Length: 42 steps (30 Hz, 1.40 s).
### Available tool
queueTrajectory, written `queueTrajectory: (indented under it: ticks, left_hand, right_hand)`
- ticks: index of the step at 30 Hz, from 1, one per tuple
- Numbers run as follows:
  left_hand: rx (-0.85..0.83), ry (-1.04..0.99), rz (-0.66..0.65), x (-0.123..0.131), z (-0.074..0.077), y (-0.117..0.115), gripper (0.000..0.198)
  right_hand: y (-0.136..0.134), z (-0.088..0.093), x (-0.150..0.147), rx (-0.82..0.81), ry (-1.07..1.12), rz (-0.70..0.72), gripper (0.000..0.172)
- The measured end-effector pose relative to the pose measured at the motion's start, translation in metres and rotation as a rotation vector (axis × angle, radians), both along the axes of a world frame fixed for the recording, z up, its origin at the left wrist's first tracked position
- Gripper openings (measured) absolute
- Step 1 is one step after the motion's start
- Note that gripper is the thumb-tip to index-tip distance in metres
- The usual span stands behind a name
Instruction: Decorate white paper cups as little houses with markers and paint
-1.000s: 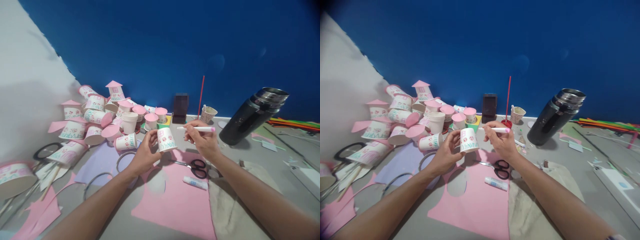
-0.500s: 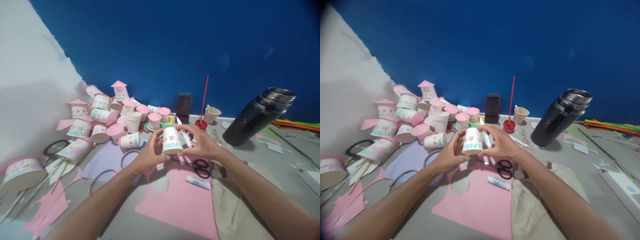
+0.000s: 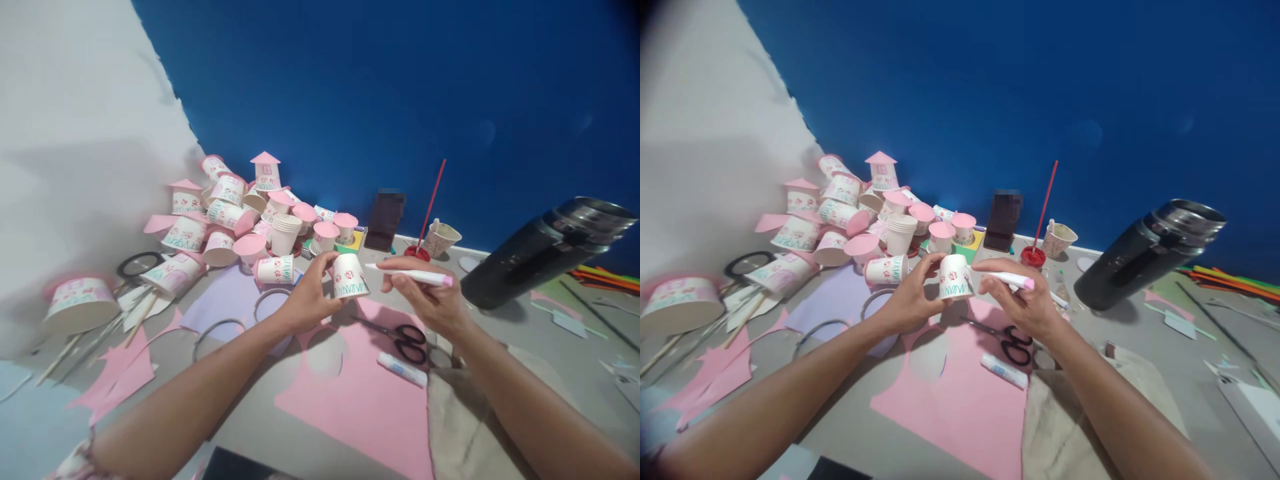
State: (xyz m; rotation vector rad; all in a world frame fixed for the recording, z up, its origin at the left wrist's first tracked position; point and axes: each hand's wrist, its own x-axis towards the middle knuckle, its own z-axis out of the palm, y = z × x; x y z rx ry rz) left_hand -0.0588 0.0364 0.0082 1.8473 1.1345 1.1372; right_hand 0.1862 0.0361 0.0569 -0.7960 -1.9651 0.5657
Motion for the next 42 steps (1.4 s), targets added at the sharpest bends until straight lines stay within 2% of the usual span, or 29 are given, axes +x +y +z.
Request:
queueTrajectory:
  ticks: [6,10,18,30,35,42]
  left_hand:
    - [-0.017,0.017,-0.008,0.0024,0.0036,-0.0030,0.067]
    - [-0.015,0.022,-0.009,0.0026,0.0020,-0.0027,0.067]
    - [-0.009,0.021,-0.004,0.0027,-0.0019,-0.0008,0.068]
    - [-0.027,0.039,-0.005,0.0029,-0.0051,-0.0012,0.071]
    - [-0.042,0.018,-0.005,0.0034,-0.0059,-0.0011,0.069]
    - [-0.075,-0.033,-0.039,0.0042,-0.0030,-0.0010,0.065]
  right_hand:
    - [-0.0028,-0.0011,-0.0046,-0.015,0.074,-0.038,0.027]
    - [-0.0035,0.0004,-0.0059,-0.069,0.056,-0.039,0.032]
    - [-0.0019,-0.0022,-0.0077,-0.066,0.007,-0.026,0.033]
    - [-0.0016,-0.0047,-0.0091,-0.050,0.032,-0.004,0.024]
    - [-0.0004,-0.0010,-0.0064,-0.040,0.077,-0.058,0.017]
    - [0.0007,0.0014,-0.0023,-0.025,0.092,-0.085,0.021]
